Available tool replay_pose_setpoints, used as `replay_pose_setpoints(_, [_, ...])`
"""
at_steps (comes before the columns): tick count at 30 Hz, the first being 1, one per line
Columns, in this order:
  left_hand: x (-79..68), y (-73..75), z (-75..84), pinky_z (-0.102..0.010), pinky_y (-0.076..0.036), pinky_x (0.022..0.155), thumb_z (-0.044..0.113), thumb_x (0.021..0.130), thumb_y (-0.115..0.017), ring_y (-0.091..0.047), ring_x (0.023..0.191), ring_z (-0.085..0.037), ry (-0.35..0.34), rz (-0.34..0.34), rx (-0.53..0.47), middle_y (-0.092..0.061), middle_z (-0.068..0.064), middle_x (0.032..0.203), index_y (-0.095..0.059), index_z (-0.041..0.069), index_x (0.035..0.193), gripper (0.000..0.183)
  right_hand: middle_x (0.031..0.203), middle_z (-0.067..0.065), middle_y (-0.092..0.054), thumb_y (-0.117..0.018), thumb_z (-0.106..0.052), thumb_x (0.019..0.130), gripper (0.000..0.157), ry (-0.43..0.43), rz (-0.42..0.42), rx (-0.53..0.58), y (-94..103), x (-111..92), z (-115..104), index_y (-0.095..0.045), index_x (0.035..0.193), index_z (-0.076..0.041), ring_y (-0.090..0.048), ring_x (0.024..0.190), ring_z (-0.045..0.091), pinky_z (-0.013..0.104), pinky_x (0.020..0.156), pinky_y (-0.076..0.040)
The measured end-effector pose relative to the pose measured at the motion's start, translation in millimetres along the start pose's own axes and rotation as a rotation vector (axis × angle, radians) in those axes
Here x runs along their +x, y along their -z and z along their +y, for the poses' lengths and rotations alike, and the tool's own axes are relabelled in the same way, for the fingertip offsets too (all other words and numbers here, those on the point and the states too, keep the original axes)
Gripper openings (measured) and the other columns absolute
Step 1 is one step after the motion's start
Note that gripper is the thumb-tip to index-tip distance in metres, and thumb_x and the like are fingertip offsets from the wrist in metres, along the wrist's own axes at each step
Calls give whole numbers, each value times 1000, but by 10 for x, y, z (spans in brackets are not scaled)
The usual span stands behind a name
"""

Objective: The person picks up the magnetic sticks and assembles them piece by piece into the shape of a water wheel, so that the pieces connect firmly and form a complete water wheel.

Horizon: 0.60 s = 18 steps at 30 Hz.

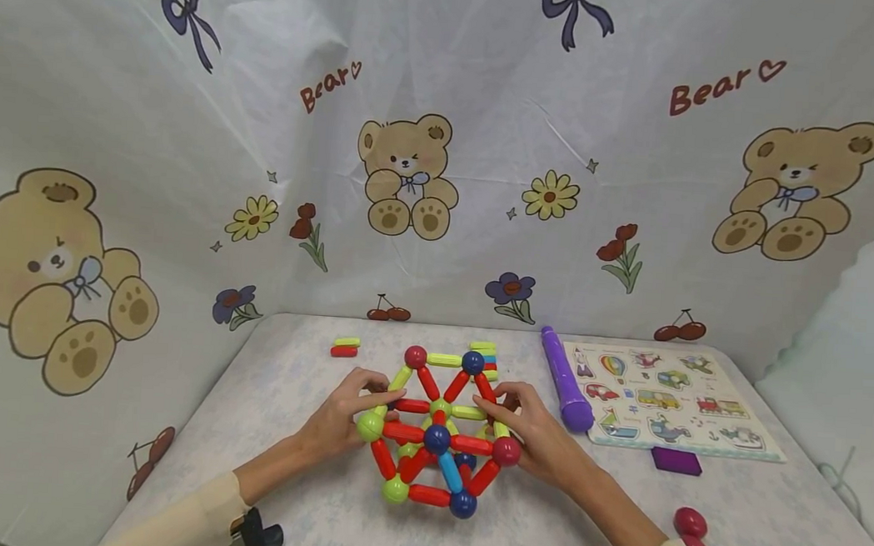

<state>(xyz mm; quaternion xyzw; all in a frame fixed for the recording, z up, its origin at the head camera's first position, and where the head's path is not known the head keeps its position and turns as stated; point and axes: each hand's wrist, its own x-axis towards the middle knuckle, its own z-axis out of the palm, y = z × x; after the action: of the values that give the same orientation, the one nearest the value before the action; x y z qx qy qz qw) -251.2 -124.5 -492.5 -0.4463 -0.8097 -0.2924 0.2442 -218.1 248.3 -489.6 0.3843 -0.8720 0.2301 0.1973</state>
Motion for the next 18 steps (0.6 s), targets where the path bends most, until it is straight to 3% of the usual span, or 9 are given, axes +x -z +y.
replay_pose_setpoints(9, [-17, -9, 0, -30, -59, 96, 7, 84, -94, -57, 114, -21, -14, 1, 7, -60, -8, 125, -73, 14, 141, 61, 141, 14, -51, -102, -3, 67, 106, 11, -7, -36, 6, -18, -2, -54, 160, -25, -54, 119, 23, 31, 85, -60])
replay_pose_setpoints(14, [-28, -7, 12, -36, -62, 94, 7, 86, -92, -57, 114, -22, -23, -4, 10, -60, -9, 124, -72, 13, 142, 59, 140, 14, -51, -102, 0, 67, 108, 10, -8, -47, 7, -37, -12, -54, 160, -27, -55, 117, 25, 29, 83, -60])
replay_pose_setpoints(18, [-42, -5, 11, -39, -63, 89, 7, 85, -92, -57, 113, -23, -71, 8, 31, -60, -10, 124, -72, 12, 142, 61, 139, 14, -51, -100, 5, 67, 103, 19, -7, -63, 9, -51, -36, -58, 157, -23, -56, 117, 25, 28, 82, -61])
